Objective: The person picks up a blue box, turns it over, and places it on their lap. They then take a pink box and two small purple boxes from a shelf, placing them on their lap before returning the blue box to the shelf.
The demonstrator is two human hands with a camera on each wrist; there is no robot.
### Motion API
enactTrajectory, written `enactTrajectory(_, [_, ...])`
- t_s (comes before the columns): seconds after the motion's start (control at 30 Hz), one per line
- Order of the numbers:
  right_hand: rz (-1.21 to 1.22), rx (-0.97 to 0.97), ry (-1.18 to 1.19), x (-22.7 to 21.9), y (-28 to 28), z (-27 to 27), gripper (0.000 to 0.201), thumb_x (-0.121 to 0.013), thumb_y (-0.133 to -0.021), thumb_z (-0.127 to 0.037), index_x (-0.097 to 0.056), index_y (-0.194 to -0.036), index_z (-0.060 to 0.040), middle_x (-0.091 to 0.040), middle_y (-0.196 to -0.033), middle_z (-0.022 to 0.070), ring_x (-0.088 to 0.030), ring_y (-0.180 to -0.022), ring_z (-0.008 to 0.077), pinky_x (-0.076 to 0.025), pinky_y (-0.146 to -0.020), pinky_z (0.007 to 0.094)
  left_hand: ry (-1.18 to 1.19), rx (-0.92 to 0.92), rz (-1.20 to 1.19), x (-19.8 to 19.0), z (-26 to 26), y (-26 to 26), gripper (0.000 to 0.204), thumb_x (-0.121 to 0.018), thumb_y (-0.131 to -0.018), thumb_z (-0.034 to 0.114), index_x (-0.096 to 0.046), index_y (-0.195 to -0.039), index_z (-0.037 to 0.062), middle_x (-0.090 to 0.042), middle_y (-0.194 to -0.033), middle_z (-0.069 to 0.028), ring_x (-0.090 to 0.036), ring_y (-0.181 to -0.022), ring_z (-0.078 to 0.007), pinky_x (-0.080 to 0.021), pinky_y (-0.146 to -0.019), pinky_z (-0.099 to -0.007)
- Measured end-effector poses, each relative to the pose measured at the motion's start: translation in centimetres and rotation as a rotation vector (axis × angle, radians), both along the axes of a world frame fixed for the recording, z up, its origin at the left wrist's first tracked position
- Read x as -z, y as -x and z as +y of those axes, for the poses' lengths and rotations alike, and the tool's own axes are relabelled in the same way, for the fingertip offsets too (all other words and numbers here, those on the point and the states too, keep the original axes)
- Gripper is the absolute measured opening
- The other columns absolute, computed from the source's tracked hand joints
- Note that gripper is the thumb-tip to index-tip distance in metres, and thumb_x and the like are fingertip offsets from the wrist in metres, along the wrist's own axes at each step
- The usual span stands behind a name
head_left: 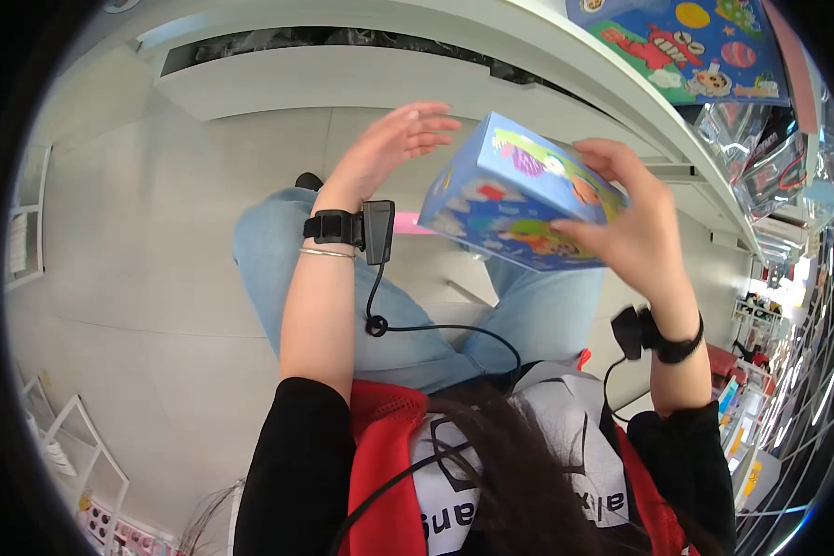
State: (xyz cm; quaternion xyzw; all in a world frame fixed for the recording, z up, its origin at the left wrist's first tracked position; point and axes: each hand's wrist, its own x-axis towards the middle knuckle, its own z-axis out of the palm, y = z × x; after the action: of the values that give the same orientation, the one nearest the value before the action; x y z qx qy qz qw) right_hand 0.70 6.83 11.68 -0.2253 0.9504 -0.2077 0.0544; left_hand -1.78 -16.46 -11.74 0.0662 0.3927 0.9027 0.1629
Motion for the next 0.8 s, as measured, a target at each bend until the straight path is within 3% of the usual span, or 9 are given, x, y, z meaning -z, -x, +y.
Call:
enactTrajectory(0.1, [-0.037, 0.04, -0.044, 3.4, 2.2, 1.4, 0.067, -0.087, -0.059, -0.013, -0.058, -0.119, -0.006, -0.069, -0.103, 0.0161, -0.067, -0.096, 0.0316, -0.053, -0.085, 0.0372, 0.036, 0.154, 0.08, 0.3, 0.7, -0.4, 0.074, -0.065, -0.087, 0.047, -0.044, -0.142, 0.0015, -0.055, -0.136, -0.0152, -0.048, -0.13, -0.0232, -0.035, -0.108, -0.0378])
enactTrajectory(0.17, [-0.046, 0.063, -0.053, 4.6, 2.8, 1.5, 0.067, -0.087, -0.061, -0.015, -0.057, -0.12, -0.0056, -0.069, -0.101, 0.0168, -0.067, -0.096, 0.0325, -0.053, -0.085, 0.0374, 0.158, 0.13, 0.192, -0.8, 1.1, -0.9, 0.085, -0.078, -0.077, 0.04, -0.042, -0.143, 0.0009, -0.054, -0.137, -0.0148, -0.045, -0.132, -0.0227, -0.033, -0.109, -0.0393])
enactTrajectory(0.27, [-0.08, 0.077, 0.01, 5.2, 3.9, 0.7, 0.068, -0.088, -0.062, -0.018, -0.056, -0.121, -0.0053, -0.069, -0.1, 0.0173, -0.068, -0.095, 0.0334, -0.053, -0.083, 0.038, 0.353, 0.043, 0.128, -0.2, 1.6, -0.7, 0.084, -0.085, -0.069, 0.027, -0.046, -0.139, 0.0005, -0.058, -0.131, -0.0137, -0.05, -0.126, -0.0223, -0.038, -0.106, -0.0376])
enactTrajectory(0.4, [-0.111, 0.046, 0.093, 6.7, 5.5, 0.9, 0.07, -0.087, -0.063, -0.021, -0.055, -0.123, -0.0053, -0.07, -0.101, 0.0167, -0.066, -0.1, 0.0325, -0.052, -0.085, 0.0382, 0.484, -0.106, 0.015, -1.2, 1.1, -0.7, 0.069, -0.086, -0.067, 0.019, -0.057, -0.127, 0.0004, -0.067, -0.11, -0.0099, -0.061, -0.106, -0.0185, -0.047, -0.094, -0.0316])
enactTrajectory(0.5, [-0.138, 0.048, 0.096, 7.8, 6.0, 2.1, 0.077, -0.087, -0.065, -0.023, -0.05, -0.13, -0.0056, -0.066, -0.115, 0.0183, -0.063, -0.111, 0.0311, -0.051, -0.09, 0.038, 0.478, -0.141, -0.008, -0.3, 1.0, -0.4, 0.07, -0.087, -0.066, 0.018, -0.056, -0.127, -0.0005, -0.067, -0.107, -0.0099, -0.062, -0.102, -0.0171, -0.047, -0.092, -0.0314])
enactTrajectory(0.6, [-0.133, 0.165, 0.176, 9.6, 6.5, 4.7, 0.086, -0.086, -0.069, -0.025, -0.041, -0.137, 0.0003, -0.05, -0.138, 0.0221, -0.054, -0.123, 0.0307, -0.045, -0.101, 0.0387, 0.378, -0.216, -0.08, 0.1, 0.7, -0.2, 0.07, -0.087, -0.067, 0.016, -0.055, -0.127, -0.0012, -0.067, -0.105, -0.0098, -0.062, -0.099, -0.0159, -0.048, -0.09, -0.0314])
enactTrajectory(0.7, [-0.118, 0.226, 0.274, 13.1, 6.7, 7.8, 0.081, -0.084, -0.072, -0.022, -0.041, -0.135, 0.0046, -0.053, -0.134, 0.0209, -0.053, -0.124, 0.0287, -0.042, -0.104, 0.0385, 0.325, -0.228, -0.102, 0.5, 0.6, -0.1, 0.071, -0.086, -0.069, 0.014, -0.052, -0.13, -0.0012, -0.066, -0.107, -0.0099, -0.062, -0.101, -0.0161, -0.048, -0.091, -0.031])
enactTrajectory(0.73, [-0.344, 0.263, 0.61, 13.1, 5.8, 6.7, 0.071, -0.082, -0.075, -0.015, -0.045, -0.133, 0.0044, -0.055, -0.131, 0.0179, -0.052, -0.124, 0.0243, -0.041, -0.104, 0.0374, 0.329, -0.239, -0.101, 0.7, 0.7, -0.2, 0.071, -0.086, -0.069, 0.014, -0.052, -0.13, -0.0012, -0.066, -0.107, -0.0099, -0.062, -0.101, -0.0161, -0.048, -0.091, -0.031])
enactTrajectory(0.8, [-0.476, 0.275, 0.666, 13.1, 5.5, 6.9, 0.066, -0.081, -0.076, -0.011, -0.047, -0.131, 0.0035, -0.057, -0.128, 0.016, -0.054, -0.121, 0.0225, -0.042, -0.103, 0.0367, 0.221, -0.229, -0.131, 0.9, 0.6, -0.1, 0.07, -0.085, -0.071, 0.012, -0.051, -0.131, -0.0015, -0.064, -0.114, -0.0108, -0.06, -0.105, -0.0163, -0.046, -0.094, -0.0306])
